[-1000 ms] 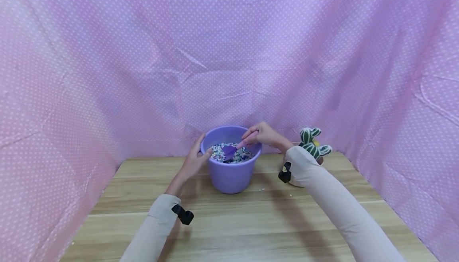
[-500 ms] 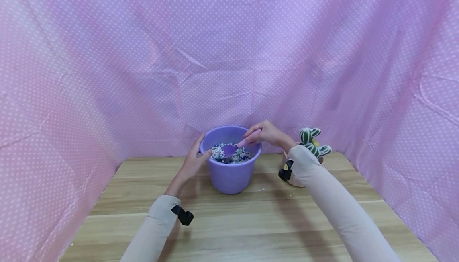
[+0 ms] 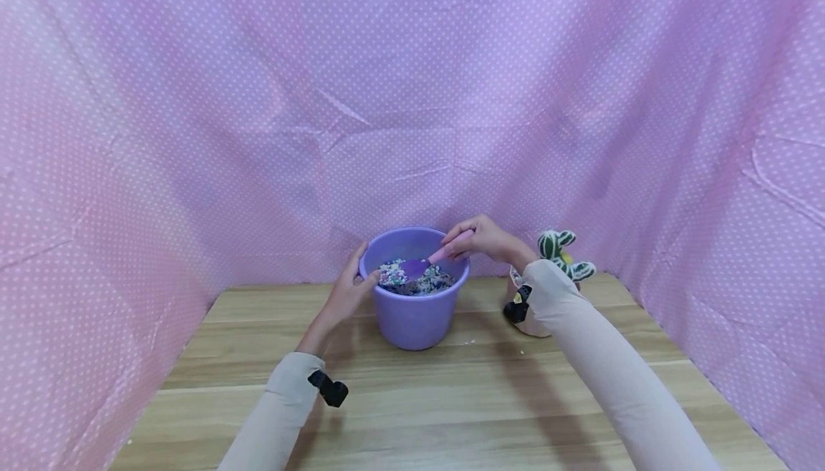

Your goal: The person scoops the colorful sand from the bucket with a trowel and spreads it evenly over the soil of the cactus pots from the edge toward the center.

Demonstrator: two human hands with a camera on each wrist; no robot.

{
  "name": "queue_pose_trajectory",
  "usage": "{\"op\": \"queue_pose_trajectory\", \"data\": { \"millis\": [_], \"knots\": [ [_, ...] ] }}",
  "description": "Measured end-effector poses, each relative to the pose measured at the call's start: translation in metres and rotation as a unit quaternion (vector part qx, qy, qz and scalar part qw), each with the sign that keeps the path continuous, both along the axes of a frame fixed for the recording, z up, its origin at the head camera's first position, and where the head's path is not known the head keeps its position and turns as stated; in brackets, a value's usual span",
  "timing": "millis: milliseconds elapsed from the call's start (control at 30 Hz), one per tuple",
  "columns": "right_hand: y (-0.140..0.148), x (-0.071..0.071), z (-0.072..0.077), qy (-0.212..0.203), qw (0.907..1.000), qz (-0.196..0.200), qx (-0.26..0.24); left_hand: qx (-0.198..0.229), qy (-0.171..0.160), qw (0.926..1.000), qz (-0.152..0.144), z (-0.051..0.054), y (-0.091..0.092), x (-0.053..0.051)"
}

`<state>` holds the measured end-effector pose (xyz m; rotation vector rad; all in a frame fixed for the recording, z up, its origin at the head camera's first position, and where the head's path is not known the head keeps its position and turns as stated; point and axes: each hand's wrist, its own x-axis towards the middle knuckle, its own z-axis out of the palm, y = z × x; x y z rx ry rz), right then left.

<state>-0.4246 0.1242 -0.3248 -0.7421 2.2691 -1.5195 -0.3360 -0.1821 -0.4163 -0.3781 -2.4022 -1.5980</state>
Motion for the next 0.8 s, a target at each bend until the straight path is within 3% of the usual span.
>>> {"op": "queue_pose_trajectory", "data": {
  "millis": [333,400,533,633,767,800],
  "knots": [
    [0.01,0.004,0.0,0.033,0.9991,-0.012,-0.025,0.004,-0.014,0.9999,-0.007,-0.001,-0.001,-0.001],
    [0.012,0.005,-0.002,0.035,0.9987,-0.012,-0.034,0.006,-0.022,0.9997,-0.012,0.003,-0.001,0.002],
    [0.014,0.007,-0.005,0.035,0.9981,-0.011,-0.05,0.002,-0.031,0.9994,-0.018,0.023,0.004,0.018],
    [0.016,0.009,-0.008,0.037,0.9977,-0.009,-0.056,0.002,-0.02,0.9997,-0.013,0.019,0.004,0.016],
    [0.018,0.014,-0.009,0.035,0.9966,0.004,-0.074,0.011,-0.005,0.9999,-0.011,0.0,0.0,0.001],
    [0.019,0.015,-0.009,0.035,0.9962,0.004,-0.08,0.011,-0.006,0.9999,-0.012,0.0,0.0,0.001]
  ]
}}
